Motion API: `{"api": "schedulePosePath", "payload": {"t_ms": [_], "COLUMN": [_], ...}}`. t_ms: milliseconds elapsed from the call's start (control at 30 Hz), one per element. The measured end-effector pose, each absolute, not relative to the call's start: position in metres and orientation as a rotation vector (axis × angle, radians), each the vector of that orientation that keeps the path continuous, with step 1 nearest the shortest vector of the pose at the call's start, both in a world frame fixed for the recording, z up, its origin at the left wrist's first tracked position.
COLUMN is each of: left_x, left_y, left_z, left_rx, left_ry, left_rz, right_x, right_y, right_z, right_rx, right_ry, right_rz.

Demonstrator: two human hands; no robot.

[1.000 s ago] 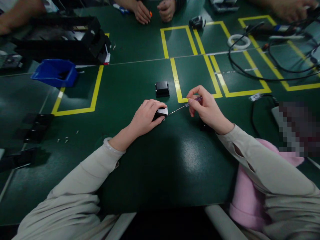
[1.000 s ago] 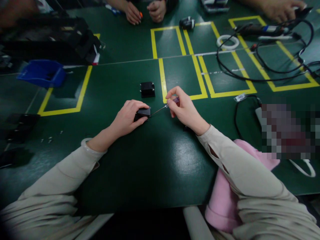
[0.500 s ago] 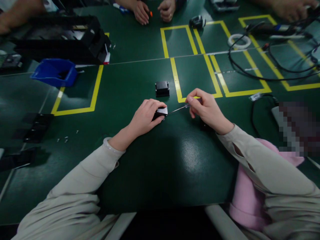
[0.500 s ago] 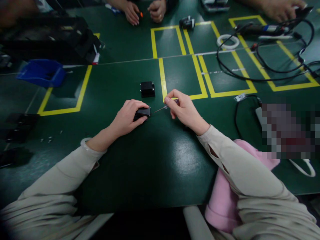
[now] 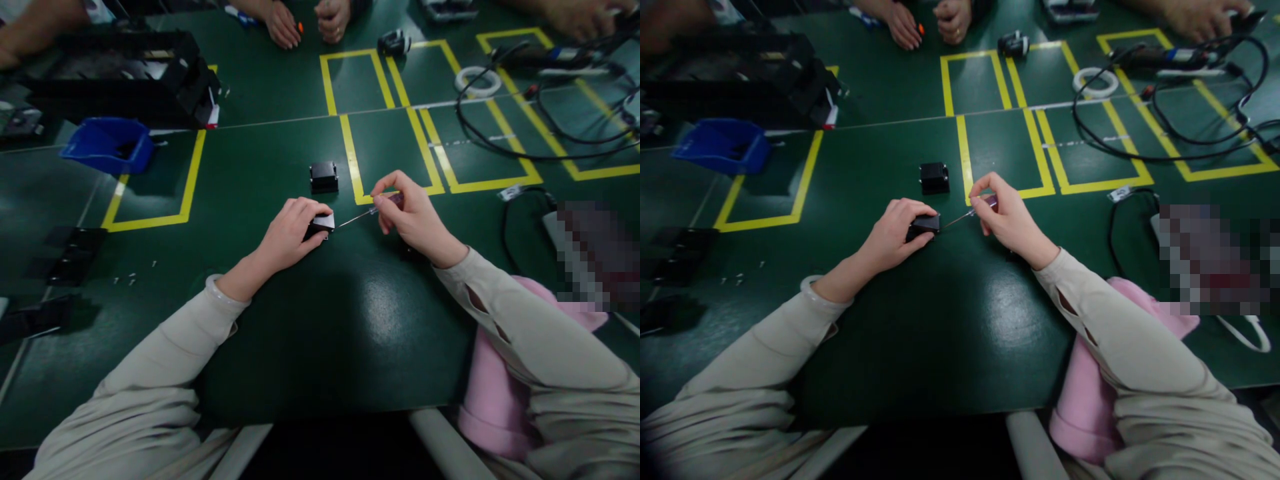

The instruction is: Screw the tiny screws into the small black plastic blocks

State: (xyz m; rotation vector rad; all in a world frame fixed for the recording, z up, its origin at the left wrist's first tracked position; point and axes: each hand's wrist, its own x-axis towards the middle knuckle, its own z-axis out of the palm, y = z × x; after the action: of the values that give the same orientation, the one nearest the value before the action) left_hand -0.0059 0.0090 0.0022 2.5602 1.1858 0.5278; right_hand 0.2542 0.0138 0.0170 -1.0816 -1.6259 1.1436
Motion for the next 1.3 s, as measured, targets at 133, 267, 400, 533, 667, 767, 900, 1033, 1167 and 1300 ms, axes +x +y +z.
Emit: {"api": "schedulePosePath", "payload": {"t_ms": [133, 267, 400, 533, 667, 767, 900, 1033, 1167, 1300], "left_x": [-0.0063, -0.006, -0.006, -0.0065, -0.0066, -0.0067, -0.0068, -0.0068, -0.0071, -0.0078], "left_y": [0.0088, 0.0087, 0.0086, 0.0091, 0.01, 0.01, 0.0095, 0.0092, 0.0093, 0.0094], "left_z": [0.0026, 0.0024, 0.0016, 0.0011, 0.0013, 0.0015, 0.0018, 0.0023, 0.0015, 0.0004], "left_rx": [2.56, 2.556, 2.558, 2.561, 2.561, 2.551, 2.551, 2.551, 2.549, 2.551], "left_ry": [1.183, 1.18, 1.187, 1.185, 1.181, 1.191, 1.194, 1.186, 1.195, 1.181], "left_rz": [0.521, 0.531, 0.53, 0.528, 0.535, 0.522, 0.525, 0.525, 0.522, 0.534], "right_x": [0.2545, 0.2543, 0.2538, 0.2544, 0.2551, 0.255, 0.2546, 0.2545, 0.2546, 0.2549], "right_y": [0.0134, 0.0135, 0.013, 0.013, 0.0132, 0.013, 0.0128, 0.0128, 0.013, 0.013], "right_z": [0.0166, 0.0177, 0.018, 0.0179, 0.0182, 0.0186, 0.0191, 0.0195, 0.0196, 0.0194], "right_rx": [-1.066, -1.1, -1.072, -1.065, -1.076, -1.056, -1.073, -1.09, -1.069, -1.082], "right_ry": [-1.62, -1.65, -1.625, -1.638, -1.657, -1.645, -1.663, -1.669, -1.661, -1.687], "right_rz": [1.13, 1.13, 1.122, 1.133, 1.134, 1.131, 1.123, 1.116, 1.117, 1.125]}}
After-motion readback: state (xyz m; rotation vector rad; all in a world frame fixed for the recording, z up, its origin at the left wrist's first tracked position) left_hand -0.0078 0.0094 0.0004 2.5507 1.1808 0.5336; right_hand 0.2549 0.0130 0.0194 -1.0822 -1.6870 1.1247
